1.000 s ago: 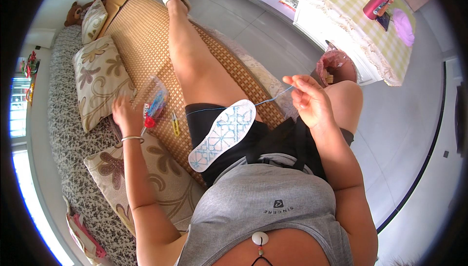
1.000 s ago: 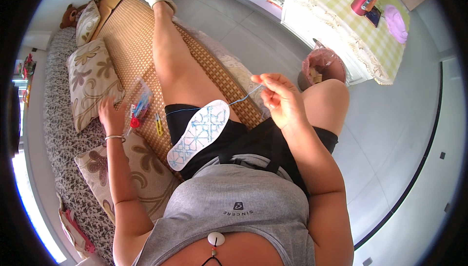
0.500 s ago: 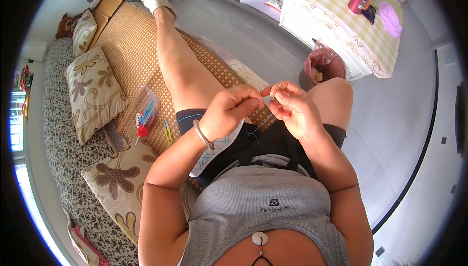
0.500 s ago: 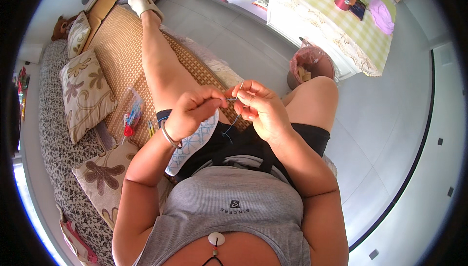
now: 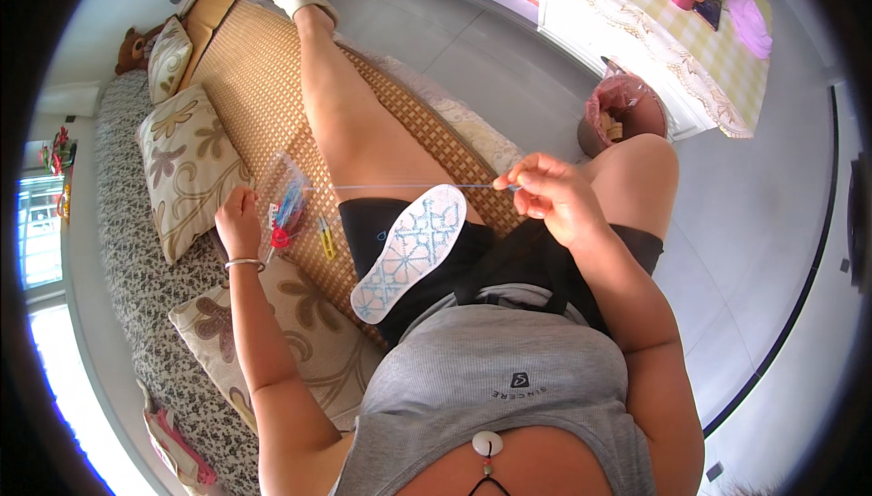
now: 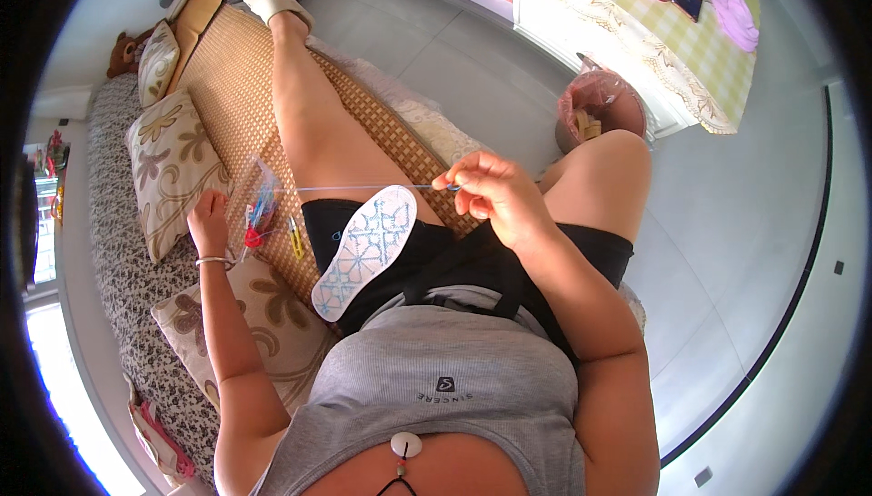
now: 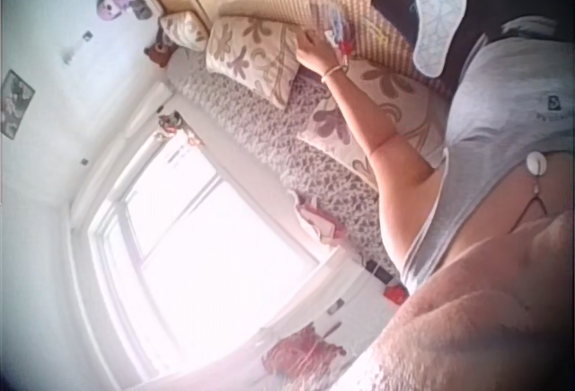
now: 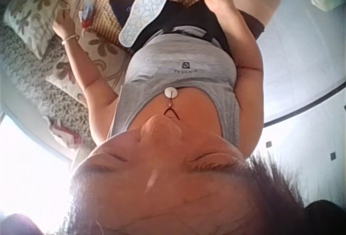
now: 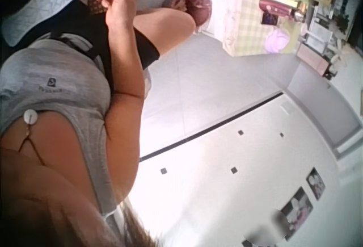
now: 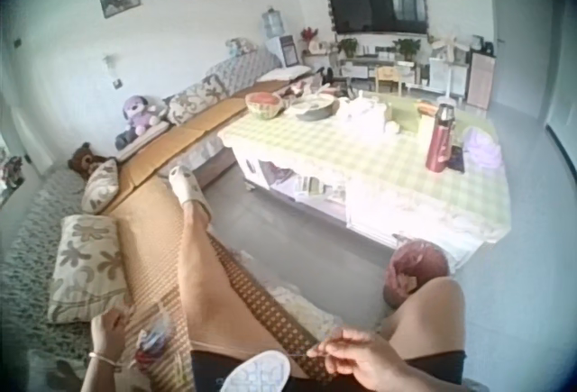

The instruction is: The person is sewing a floral-patterned insole by hand. They cut a length of thread using scissors, thread a needle, and then perform multiple stitches around the edge of the insole while holding it on their lap.

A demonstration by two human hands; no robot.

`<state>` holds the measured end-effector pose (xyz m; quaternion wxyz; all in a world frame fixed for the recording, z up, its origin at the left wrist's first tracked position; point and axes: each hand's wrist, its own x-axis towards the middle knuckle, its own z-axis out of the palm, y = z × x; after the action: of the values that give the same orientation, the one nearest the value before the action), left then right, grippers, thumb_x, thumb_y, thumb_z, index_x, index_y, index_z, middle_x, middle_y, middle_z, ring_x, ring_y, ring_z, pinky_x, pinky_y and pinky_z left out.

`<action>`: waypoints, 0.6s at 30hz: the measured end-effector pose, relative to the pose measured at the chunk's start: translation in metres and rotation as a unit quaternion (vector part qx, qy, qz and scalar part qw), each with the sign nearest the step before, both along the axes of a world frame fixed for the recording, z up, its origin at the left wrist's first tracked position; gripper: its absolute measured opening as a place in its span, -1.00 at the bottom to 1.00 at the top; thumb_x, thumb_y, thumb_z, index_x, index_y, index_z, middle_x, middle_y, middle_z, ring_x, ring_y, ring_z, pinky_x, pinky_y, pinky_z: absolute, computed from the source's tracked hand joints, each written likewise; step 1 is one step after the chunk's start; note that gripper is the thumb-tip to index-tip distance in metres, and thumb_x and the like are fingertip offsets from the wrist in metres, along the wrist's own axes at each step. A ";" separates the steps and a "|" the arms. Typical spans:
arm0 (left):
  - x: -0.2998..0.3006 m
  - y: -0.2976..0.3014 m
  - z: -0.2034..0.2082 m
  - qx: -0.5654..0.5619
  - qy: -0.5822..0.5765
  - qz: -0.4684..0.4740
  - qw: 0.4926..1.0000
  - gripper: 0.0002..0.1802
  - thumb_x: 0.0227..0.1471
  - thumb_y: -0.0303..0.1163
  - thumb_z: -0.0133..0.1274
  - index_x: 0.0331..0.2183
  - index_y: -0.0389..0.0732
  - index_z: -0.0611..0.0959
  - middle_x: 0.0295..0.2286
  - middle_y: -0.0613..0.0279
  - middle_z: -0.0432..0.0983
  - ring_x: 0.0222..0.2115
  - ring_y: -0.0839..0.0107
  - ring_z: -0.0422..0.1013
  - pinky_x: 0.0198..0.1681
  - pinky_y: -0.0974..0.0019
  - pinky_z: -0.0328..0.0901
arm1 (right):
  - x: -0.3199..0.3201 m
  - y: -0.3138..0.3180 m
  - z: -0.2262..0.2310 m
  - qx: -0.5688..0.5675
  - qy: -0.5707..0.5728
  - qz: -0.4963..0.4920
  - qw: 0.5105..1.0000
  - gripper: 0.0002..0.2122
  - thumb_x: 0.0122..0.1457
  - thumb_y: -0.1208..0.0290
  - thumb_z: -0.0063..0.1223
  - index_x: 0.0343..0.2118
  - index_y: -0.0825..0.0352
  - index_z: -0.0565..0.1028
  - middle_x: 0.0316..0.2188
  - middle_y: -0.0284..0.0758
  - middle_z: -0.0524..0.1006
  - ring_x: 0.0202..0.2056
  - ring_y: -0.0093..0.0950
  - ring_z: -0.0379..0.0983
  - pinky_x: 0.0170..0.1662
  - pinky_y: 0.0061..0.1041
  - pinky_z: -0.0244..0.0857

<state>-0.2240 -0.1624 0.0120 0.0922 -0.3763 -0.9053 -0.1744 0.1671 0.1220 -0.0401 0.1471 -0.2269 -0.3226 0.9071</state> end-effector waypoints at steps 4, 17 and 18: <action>-0.003 -0.020 -0.011 -0.031 0.000 0.039 0.999 -0.92 -0.07 -0.46 0.04 -0.46 -0.22 0.60 -0.57 0.06 0.51 -0.57 0.16 0.44 -0.45 0.26 0.31 | -0.020 -0.020 -0.003 -0.019 0.015 0.039 0.999 -0.93 0.18 0.50 -0.06 -0.39 0.33 0.46 -0.42 -0.34 0.50 -0.48 -0.64 0.35 -0.50 -0.74 0.11; -0.004 -0.029 -0.037 -0.031 0.021 0.086 0.996 -0.87 -0.08 -0.40 -0.01 -0.54 -0.23 0.57 -0.59 -0.03 0.47 -0.54 0.01 0.42 -0.47 0.11 0.29 | -0.026 -0.037 0.008 -0.076 0.078 0.060 0.992 -0.91 0.18 0.45 -0.04 -0.40 0.34 0.46 -0.48 -0.42 0.42 -0.48 -0.67 0.24 -0.44 -0.72 0.09; -0.006 -0.031 -0.037 -0.030 0.030 0.080 0.996 -0.86 -0.08 -0.39 -0.01 -0.55 -0.23 0.57 -0.60 -0.04 0.46 -0.55 -0.01 0.42 -0.48 0.10 0.28 | -0.026 -0.037 0.008 -0.060 0.076 0.055 0.994 -0.91 0.17 0.45 -0.03 -0.39 0.34 0.47 -0.47 -0.42 0.43 -0.48 -0.67 0.24 -0.44 -0.72 0.09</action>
<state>-0.2302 -0.1937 -0.0249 0.1217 -0.3102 -0.9342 -0.1275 0.1408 0.0846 -0.0318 0.1069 -0.1471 -0.2675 0.9463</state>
